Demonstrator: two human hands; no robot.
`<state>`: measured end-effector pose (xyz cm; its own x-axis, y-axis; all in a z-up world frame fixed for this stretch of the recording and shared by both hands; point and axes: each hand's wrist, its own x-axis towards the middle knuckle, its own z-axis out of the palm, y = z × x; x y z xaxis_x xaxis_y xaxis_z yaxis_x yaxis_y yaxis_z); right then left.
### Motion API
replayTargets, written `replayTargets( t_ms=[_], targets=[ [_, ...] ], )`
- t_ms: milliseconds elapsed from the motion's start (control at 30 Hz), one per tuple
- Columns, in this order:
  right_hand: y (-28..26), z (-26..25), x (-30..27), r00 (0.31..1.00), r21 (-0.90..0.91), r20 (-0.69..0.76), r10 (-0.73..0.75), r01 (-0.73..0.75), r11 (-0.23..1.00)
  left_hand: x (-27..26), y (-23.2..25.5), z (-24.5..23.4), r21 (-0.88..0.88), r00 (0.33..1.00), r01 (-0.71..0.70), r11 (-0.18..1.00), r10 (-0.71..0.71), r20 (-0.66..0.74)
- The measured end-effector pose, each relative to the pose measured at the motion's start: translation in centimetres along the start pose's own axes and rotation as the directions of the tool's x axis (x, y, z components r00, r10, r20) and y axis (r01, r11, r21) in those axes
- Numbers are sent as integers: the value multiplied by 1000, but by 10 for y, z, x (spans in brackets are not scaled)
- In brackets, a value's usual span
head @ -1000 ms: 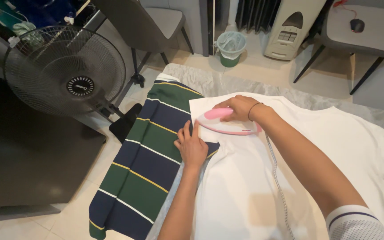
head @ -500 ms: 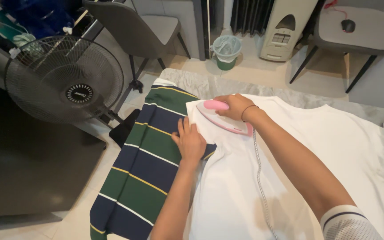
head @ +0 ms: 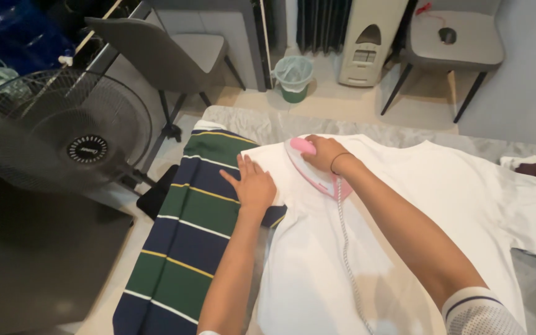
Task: Ironing a white t-shirt on a flat surface
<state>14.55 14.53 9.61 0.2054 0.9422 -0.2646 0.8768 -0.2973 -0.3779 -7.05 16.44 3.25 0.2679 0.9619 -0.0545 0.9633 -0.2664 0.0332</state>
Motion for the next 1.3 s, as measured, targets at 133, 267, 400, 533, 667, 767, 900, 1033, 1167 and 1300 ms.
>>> replayTargets(
  t_ms=[133, 267, 400, 533, 667, 767, 900, 1033, 1167, 1300],
  targets=[
    [3, -1, -21, 1000, 86, 4, -18, 18, 996, 13, 13, -1, -94, 964, -258, 962, 249, -94],
    [0, -22, -67, 999, 42, -6, 36, -36, 998, 13, 9, -5, -96, 956, -259, 961, 269, 115],
    [53, -1, -32, 992, 21, -84, 98, -97, 995, 20, 22, 2, -74, 961, -231, 970, 239, 139],
    [56, -6, -45, 991, 35, -105, 88, -84, 996, 20, 64, -16, -95, 976, -206, 974, 211, 47],
    [63, -5, -56, 985, 35, -114, 128, -124, 992, 23, 94, 2, -192, 912, -366, 911, 392, 120],
    [91, 0, -51, 975, 56, -142, 172, -165, 985, 6, 94, -16, -130, 916, -347, 929, 365, 166],
    [87, -22, -90, 968, 74, -118, 222, -214, 974, 6, 98, -18, -93, 915, -341, 935, 353, 195],
    [99, -23, -102, 955, 105, -159, 250, -235, 966, 9, 130, -13, -31, 933, -332, 943, 333, 138],
    [116, -19, -105, 941, 114, -179, 289, -271, 956, -9, 159, -10, -147, 856, -481, 865, 499, 134],
    [152, -24, -109, 930, 133, -191, 314, -292, 947, -18, 158, -24, -95, 857, -478, 873, 487, 169]
  ],
)
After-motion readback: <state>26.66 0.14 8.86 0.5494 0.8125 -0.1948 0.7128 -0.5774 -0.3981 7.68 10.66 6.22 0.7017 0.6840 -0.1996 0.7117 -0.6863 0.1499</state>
